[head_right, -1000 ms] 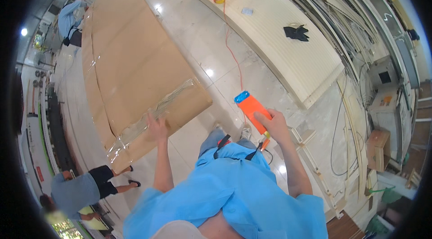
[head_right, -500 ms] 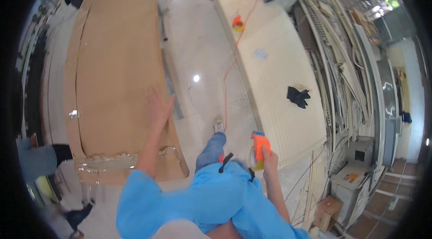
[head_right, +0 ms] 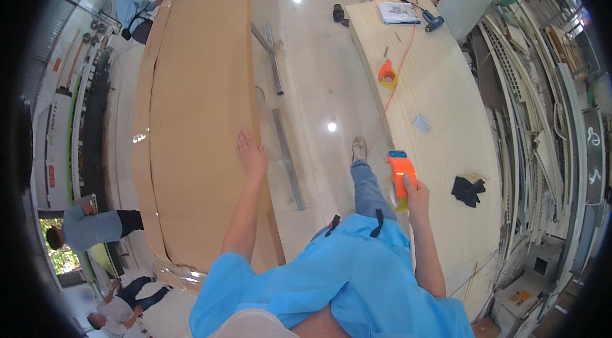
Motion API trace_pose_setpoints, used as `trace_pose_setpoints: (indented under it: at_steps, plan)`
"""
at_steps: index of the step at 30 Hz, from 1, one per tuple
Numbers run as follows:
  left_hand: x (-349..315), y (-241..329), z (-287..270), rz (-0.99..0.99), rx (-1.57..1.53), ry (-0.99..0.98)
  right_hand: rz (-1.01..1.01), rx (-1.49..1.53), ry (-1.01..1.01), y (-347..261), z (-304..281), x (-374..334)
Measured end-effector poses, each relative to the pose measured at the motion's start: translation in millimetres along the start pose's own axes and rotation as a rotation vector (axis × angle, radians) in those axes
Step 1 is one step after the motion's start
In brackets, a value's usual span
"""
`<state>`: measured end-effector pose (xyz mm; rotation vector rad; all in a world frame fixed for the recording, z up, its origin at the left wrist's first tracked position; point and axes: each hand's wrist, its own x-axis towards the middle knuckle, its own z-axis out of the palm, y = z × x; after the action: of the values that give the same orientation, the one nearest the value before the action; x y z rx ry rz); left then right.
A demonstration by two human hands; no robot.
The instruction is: The person uses a handheld tape dispenser to apply clear packing tape along the seams of a large flat cardboard sheet on the floor. They smooth the tape with their hands, fold and tape edges, and work alongside another person who also applies tape. The person briefly picks up a small white paper and walks around the room before returning to the cardboard.
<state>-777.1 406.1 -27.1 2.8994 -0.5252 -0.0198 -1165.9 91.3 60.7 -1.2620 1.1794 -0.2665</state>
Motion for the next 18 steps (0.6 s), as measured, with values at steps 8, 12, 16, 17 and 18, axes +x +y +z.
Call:
trace_pose_setpoints:
  at_steps: [8, 12, 16, 17, 18]
  plan:
    - [158, 24, 2, -0.084, 0.003, 0.032, -0.070, 0.069, -0.071, -127, 75, 193]
    - [192, 51, -14, -0.177, 0.103, -0.055, -0.146, -0.185, -0.130, -228, 140, 271]
    - [239, 77, -26, -0.299, 0.178, -0.115, -0.308, -0.333, -0.321, -313, 225, 358]
    - [253, 83, -28, -0.332, 0.184, -0.142, -0.372, -0.356, -0.371, -327, 251, 378]
    - [272, 86, -29, -0.323, 0.193, -0.106, -0.300, -0.337, -0.413, -339, 277, 397]
